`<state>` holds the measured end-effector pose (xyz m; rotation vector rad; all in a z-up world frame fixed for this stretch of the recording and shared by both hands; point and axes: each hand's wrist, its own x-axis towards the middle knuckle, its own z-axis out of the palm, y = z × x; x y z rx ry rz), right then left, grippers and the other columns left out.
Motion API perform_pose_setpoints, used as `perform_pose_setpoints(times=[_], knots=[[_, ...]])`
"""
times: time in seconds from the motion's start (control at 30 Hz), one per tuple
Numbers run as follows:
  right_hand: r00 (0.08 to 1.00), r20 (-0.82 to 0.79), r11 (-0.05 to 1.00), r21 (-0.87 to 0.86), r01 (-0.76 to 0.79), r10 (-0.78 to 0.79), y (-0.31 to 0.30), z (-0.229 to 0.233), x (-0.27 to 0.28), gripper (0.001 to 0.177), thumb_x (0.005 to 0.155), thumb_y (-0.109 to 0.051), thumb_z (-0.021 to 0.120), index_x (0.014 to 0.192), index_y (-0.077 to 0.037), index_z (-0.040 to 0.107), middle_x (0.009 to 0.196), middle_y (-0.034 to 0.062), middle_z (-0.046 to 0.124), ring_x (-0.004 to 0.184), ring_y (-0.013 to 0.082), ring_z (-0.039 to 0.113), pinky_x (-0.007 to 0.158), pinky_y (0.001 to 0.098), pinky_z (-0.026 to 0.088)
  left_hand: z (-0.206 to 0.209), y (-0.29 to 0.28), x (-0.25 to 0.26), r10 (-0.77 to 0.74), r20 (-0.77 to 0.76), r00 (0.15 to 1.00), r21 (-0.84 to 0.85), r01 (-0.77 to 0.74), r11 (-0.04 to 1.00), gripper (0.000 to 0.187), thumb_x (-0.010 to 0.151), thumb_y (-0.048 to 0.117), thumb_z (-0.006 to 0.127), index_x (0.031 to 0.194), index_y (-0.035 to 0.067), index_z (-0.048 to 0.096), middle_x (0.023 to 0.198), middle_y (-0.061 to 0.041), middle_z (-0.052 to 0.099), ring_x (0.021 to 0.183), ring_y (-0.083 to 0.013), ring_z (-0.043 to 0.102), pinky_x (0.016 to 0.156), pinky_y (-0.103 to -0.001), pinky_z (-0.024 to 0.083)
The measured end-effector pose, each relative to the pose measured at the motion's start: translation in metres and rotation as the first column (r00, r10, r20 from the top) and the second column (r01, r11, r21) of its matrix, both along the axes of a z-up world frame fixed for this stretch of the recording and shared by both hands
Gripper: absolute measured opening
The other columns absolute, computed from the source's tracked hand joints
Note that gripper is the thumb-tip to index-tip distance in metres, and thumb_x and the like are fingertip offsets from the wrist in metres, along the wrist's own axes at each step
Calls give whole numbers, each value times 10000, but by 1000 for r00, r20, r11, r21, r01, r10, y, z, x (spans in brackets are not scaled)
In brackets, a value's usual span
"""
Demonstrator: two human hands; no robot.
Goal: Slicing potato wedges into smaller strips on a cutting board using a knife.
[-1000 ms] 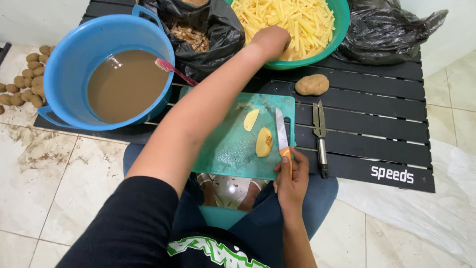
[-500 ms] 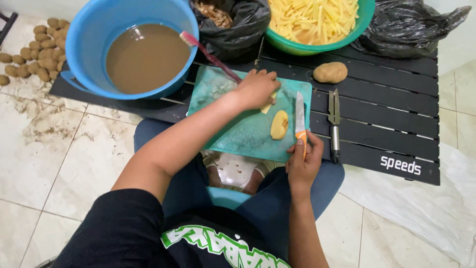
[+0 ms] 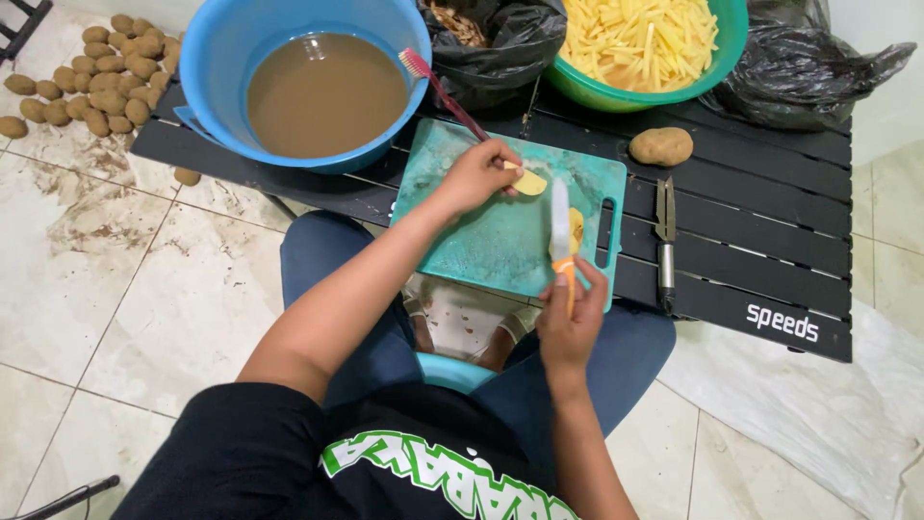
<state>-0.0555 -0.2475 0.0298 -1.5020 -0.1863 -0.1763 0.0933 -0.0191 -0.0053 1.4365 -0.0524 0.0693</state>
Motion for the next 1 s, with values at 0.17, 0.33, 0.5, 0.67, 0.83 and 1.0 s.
perform_pose_setpoints(times=[0.17, 0.33, 0.5, 0.67, 0.83, 1.0], knots=[[990, 130, 970, -242, -23, 56, 27, 9, -12, 297, 1098, -118, 465, 1381, -29, 480, 719, 65, 633, 609, 125, 571, 593, 261, 445, 13, -1, -40, 103, -61, 993, -192, -113, 975, 256, 875, 33, 730, 1071, -97, 629, 867, -178, 658, 689, -227, 772, 603, -253, 640], [990, 137, 960, -281, 12, 27, 18, 2, -7, 340, 1091, -80, 441, 1425, -17, 427, 727, 86, 583, 641, 187, 512, 652, 309, 460, 22, 12, -56, 154, -66, 986, -251, -166, 954, 241, 887, 52, 724, 1063, -78, 622, 865, -161, 681, 688, -177, 764, 611, -208, 631], [990, 136, 969, -236, 77, -45, 3, 4, -5, 290, 1102, -93, 466, 1392, -74, 457, 700, 55, 566, 553, 98, 522, 555, 228, 393, 1, 33, -61, 223, 203, 954, 296, -277, 914, 249, 832, 81, 813, 1064, 98, 723, 989, -98, 622, 815, -183, 695, 722, -278, 613], [995, 98, 922, -384, 44, -6, 2, 14, -16, 290, 1117, -150, 468, 1397, -79, 488, 788, 75, 580, 701, 154, 539, 669, 302, 411, 17, 36, -105, -112, 386, 916, 664, -192, 723, 236, 827, -20, 649, 1036, 84, 686, 1114, -177, 582, 1076, -456, 626, 957, -500, 526], [999, 42, 863, -503, 43, -25, 3, 24, -23, 309, 1104, -218, 501, 1407, -163, 527, 837, 91, 596, 758, 228, 582, 702, 376, 441, 16, 51, -109, -38, 421, 906, 709, -303, 637, 356, 805, 8, 630, 1110, 172, 713, 1183, -88, 603, 1151, -379, 615, 1021, -498, 490], [997, -61, 859, -507, -74, 50, -1, -5, -18, 306, 1103, -204, 455, 1397, -145, 516, 760, 86, 627, 701, 239, 597, 676, 397, 465, 14, 49, -111, -19, 176, 984, 878, -148, 454, 293, 878, 331, 754, 1147, 226, 702, 1141, -11, 601, 1064, -294, 557, 865, -446, 365]])
